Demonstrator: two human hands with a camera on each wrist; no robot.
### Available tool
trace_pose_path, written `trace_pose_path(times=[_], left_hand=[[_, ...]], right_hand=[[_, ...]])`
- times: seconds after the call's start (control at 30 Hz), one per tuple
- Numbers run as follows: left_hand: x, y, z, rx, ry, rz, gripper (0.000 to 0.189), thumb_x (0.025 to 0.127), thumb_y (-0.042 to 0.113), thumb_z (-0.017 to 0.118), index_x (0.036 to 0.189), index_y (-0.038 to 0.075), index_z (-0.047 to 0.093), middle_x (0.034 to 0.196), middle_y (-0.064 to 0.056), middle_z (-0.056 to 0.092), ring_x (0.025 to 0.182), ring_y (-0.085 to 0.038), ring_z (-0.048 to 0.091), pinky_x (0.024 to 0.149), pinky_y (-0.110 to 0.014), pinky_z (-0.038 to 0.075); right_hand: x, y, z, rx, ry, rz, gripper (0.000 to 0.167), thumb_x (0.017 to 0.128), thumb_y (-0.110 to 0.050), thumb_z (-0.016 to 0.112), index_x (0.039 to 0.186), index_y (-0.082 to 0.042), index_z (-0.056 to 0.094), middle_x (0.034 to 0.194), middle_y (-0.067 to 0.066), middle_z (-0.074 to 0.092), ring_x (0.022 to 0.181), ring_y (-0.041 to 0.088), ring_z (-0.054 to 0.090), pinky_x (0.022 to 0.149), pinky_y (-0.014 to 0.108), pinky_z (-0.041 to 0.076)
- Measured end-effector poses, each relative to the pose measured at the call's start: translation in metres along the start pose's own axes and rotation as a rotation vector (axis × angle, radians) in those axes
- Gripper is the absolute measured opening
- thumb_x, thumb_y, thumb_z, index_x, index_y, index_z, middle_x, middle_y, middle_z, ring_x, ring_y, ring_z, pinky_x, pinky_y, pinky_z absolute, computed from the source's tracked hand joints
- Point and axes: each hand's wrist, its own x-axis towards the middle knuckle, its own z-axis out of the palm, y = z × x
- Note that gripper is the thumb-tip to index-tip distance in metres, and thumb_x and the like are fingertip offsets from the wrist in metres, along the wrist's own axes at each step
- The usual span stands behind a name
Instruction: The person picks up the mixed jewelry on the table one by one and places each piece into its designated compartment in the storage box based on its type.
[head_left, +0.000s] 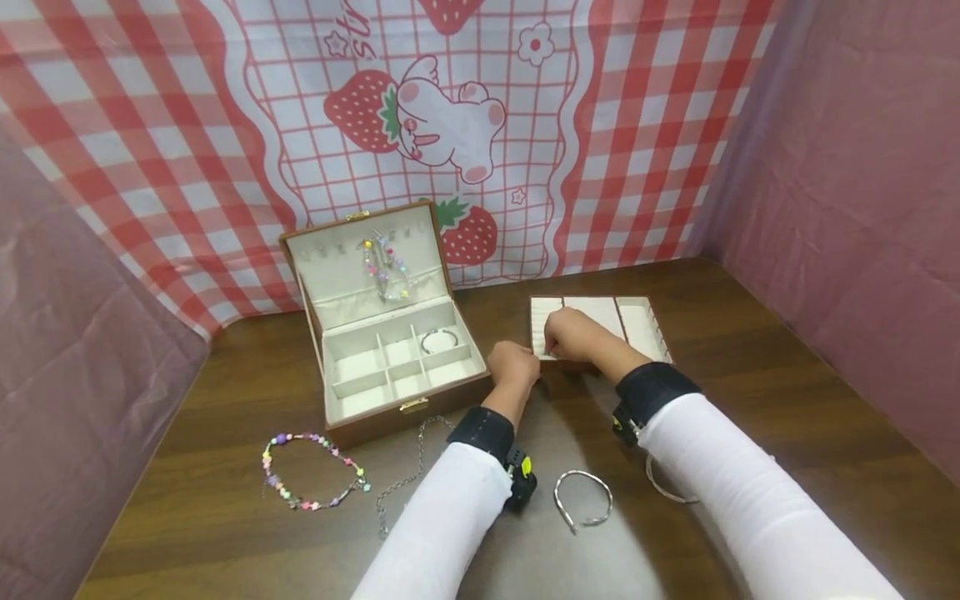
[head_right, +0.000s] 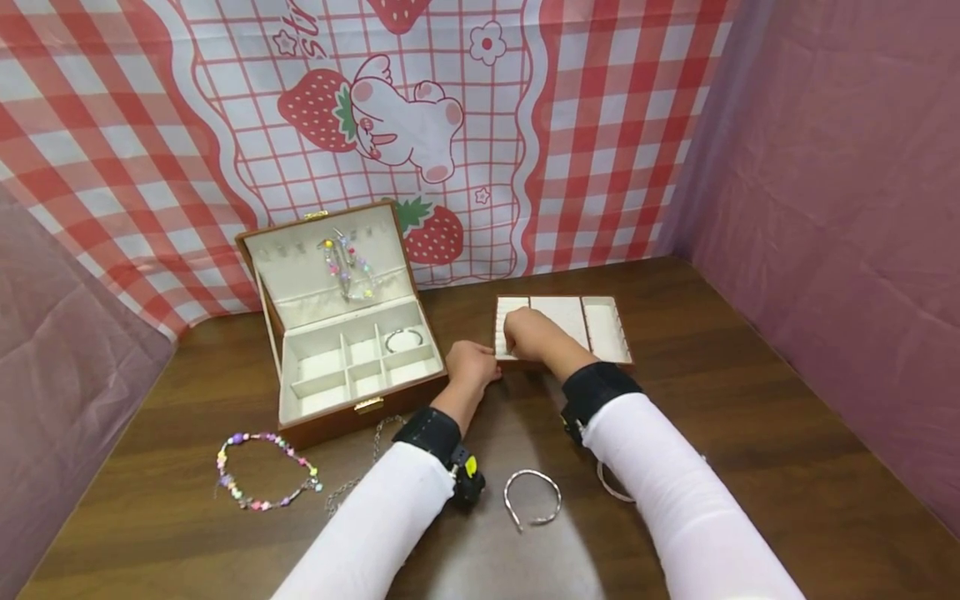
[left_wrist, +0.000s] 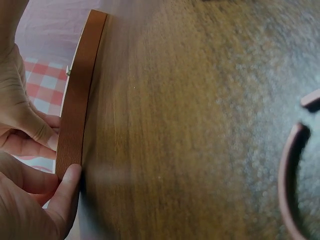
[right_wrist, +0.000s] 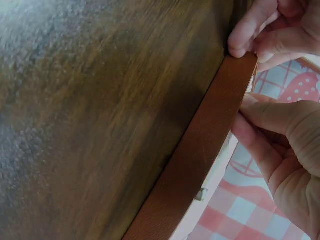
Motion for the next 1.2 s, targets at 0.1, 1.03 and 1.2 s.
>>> trace_pose_path(times=[0.1,1.03,1.2], left_hand=[[0.001,0.001,0.0,0.012,-0.001,0.004,0.02,0.069,0.001,0.07,0.079,0.015,0.08,0.086,-0.006,0.074,0.091,-0.026,0.068,0.074,-0.027,0.054],[-0.004,0.009,-0.01,-0.163,-0.153,-0.084,0.008,0.08,0.002,0.068,0.087,-0.001,0.072,0.08,-0.011,0.07,0.063,-0.017,0.07,0.054,-0.023,0.055],[-0.013,0.012,-0.017,-0.422,-0.223,-0.085,0.017,0.082,-0.009,0.062,0.096,-0.006,0.069,0.084,-0.016,0.068,0.061,-0.02,0.07,0.058,-0.028,0.058]], right_hand=[[0.0,0.0,-0.001,0.024,-0.003,0.02,0.011,0.068,0.005,0.072,0.066,-0.005,0.074,0.063,0.001,0.068,0.062,0.018,0.062,0.065,0.037,0.055],[-0.036,0.003,-0.034,0.092,-0.009,0.086,0.007,0.076,0.003,0.071,0.082,0.001,0.074,0.074,0.005,0.068,0.07,0.018,0.062,0.068,0.038,0.054],[-0.054,0.0,-0.041,0.112,0.001,0.107,0.007,0.077,0.001,0.074,0.085,0.0,0.074,0.073,0.001,0.066,0.068,0.014,0.058,0.066,0.038,0.052]])
